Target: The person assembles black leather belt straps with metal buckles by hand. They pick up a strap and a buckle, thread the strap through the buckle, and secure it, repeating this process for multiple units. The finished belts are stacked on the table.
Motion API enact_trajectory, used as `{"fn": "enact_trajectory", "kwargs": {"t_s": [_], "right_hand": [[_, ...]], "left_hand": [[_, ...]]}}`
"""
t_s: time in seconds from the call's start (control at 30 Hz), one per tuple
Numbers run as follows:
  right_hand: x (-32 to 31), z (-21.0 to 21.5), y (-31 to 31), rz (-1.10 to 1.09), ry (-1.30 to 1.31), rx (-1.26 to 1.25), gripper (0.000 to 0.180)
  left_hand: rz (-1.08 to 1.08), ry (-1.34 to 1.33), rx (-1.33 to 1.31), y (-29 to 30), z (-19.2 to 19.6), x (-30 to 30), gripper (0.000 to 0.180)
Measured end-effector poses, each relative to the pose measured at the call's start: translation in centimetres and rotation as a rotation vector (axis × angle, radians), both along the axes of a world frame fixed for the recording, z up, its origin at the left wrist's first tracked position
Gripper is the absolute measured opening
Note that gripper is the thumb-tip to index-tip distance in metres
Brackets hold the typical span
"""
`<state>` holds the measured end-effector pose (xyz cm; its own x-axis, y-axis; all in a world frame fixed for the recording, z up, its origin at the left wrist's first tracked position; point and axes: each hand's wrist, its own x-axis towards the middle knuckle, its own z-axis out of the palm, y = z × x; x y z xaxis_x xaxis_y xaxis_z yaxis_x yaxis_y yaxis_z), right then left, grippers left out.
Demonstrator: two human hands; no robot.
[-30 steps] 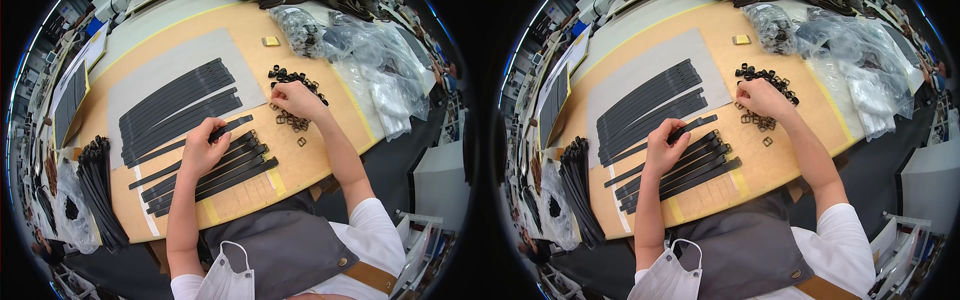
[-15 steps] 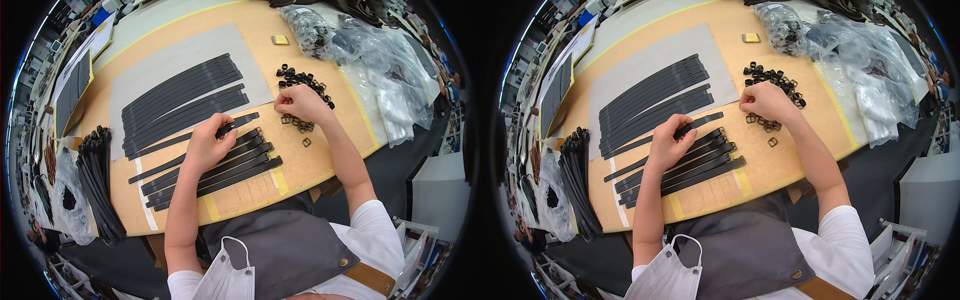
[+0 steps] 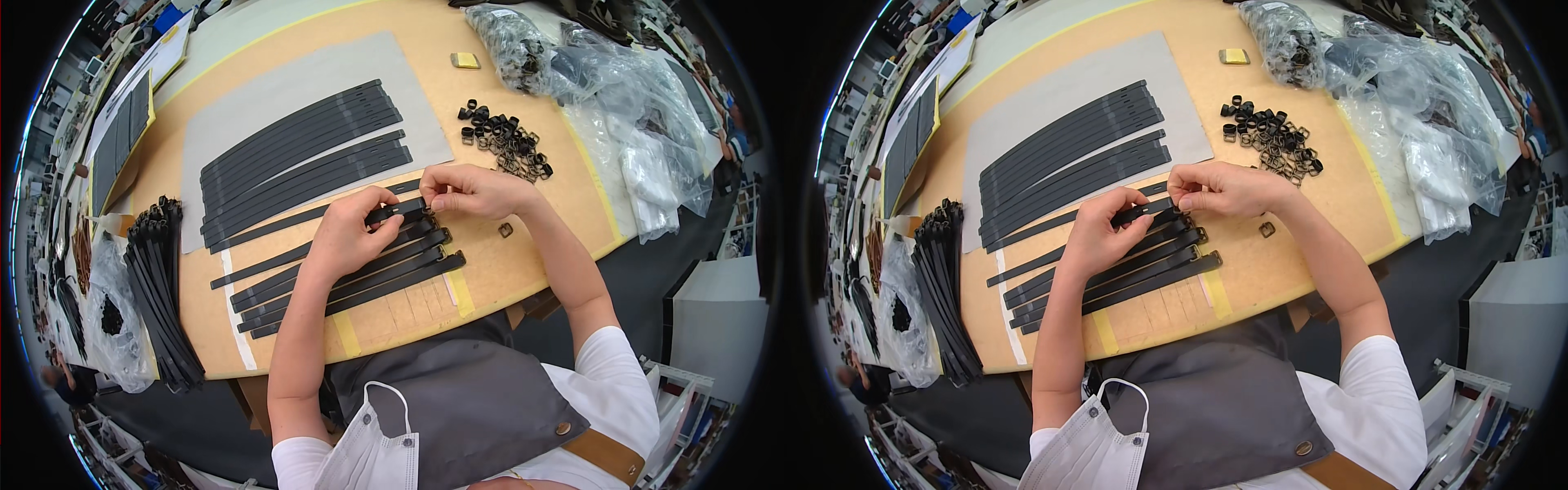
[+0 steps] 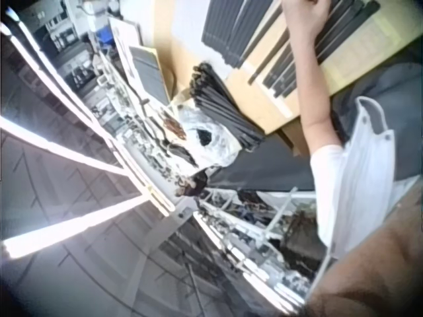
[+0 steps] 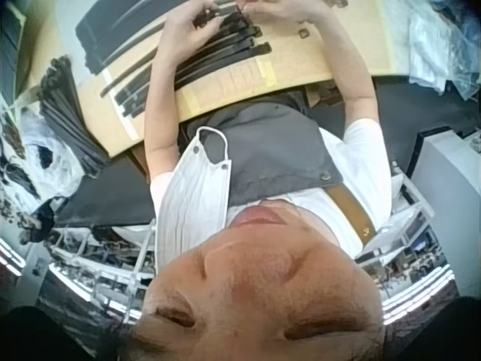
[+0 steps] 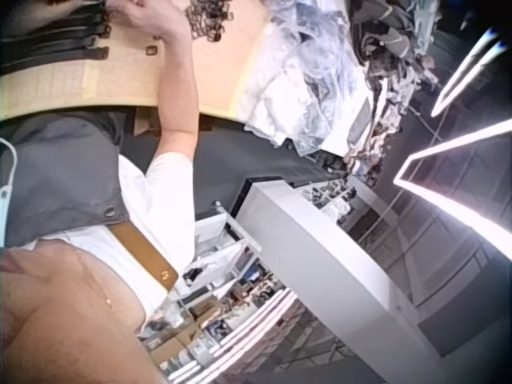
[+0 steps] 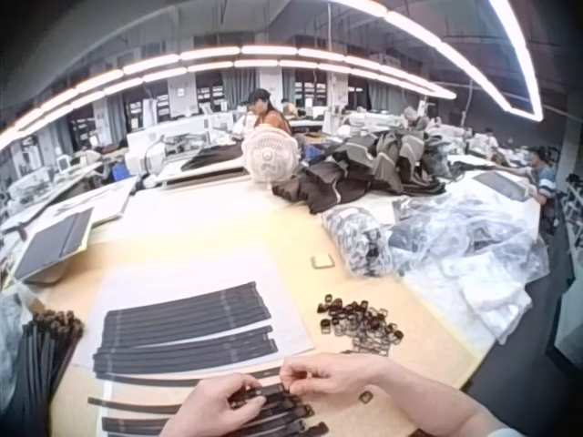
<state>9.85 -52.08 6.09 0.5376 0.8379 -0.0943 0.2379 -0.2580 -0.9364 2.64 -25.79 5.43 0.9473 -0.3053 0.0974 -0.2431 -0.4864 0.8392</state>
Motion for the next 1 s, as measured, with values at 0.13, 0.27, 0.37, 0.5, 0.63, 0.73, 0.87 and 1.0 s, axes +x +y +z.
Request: {"fn": "enact_trajectory", "kwargs": {"t_s": [0.13, 0.27, 0.37, 0.5, 0.63, 0.73, 0.87, 1.0], "right_hand": [[-0.2, 0.5, 0.2, 0.038, 0.074, -0.010, 0.011], [-0.3, 1.0, 0.2, 0.088, 0.139, -0.036, 0.013], [-0.5, 1.2, 0.6, 0.120, 0.099, -0.047, 0.012], [-1.5, 1.9, 1.9, 0.082, 0.066, -0.077, 0.012], [-2.6, 1.5, 2.5, -0.053, 0.080, 0.015, 0.014], [-2.7, 1.0, 2.7, -0.127, 0.152, 0.055, 0.016], [-3.1, 0.8, 3.0, -0.194, 0.210, 0.046, 0.017], [-3.2, 0.8, 3.0, -0.221, 0.163, 0.027, 0.019]], "left_hand": [[-0.043, 0.002, 0.061, -0.1, 0.6, -0.3, 0.021], [-0.093, 0.005, 0.100, -0.1, 1.5, -0.5, 0.021], [-0.113, -0.016, 0.089, 0.0, 1.5, -0.8, 0.021], [-0.120, 0.009, 0.031, -0.6, 1.8, -1.0, 0.021], [-0.089, 0.040, -0.031, -0.6, 1.3, -0.9, 0.021], [-0.094, 0.031, -0.048, -0.4, 1.2, -0.8, 0.021], [-0.098, 0.038, -0.039, -0.4, 1.2, -0.9, 0.020], [-0.092, 0.023, -0.033, -0.5, 1.1, -1.0, 0.019]]}}
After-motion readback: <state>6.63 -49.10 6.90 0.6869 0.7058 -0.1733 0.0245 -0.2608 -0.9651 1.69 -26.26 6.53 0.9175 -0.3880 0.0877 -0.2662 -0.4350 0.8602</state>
